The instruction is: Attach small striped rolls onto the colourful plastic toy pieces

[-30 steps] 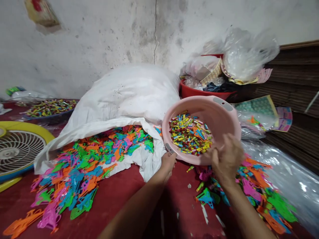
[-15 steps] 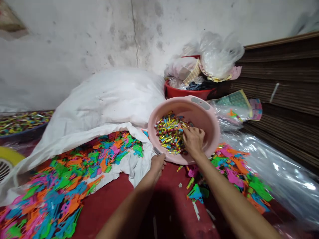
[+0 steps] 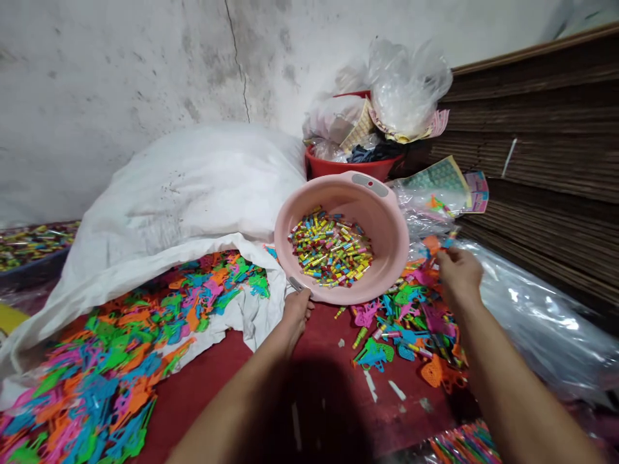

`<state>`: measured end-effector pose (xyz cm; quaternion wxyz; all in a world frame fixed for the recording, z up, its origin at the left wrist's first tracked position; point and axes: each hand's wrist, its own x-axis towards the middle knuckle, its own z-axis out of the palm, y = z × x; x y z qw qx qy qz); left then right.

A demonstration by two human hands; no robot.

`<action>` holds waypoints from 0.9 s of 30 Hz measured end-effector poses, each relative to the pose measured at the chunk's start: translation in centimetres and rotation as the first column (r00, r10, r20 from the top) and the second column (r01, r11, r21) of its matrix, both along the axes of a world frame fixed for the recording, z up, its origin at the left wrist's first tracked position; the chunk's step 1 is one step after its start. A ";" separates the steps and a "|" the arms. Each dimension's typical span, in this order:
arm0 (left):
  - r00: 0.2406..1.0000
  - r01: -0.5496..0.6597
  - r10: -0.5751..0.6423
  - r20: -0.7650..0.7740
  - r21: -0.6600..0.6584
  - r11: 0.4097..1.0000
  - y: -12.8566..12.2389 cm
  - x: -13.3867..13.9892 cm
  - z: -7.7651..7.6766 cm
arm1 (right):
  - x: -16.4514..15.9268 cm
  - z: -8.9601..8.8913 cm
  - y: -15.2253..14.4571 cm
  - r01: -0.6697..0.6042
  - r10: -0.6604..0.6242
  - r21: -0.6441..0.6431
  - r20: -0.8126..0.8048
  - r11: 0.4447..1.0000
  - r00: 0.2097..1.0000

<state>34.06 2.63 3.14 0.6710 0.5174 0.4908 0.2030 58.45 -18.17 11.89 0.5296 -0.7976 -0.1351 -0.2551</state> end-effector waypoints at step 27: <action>0.986 0.012 -0.012 0.169 0.002 1.000 -1.2 -1.7 -0.1 | -16.7 -7.2 14.0 -0.187 0.416 -0.665 0.203 0.723 0.886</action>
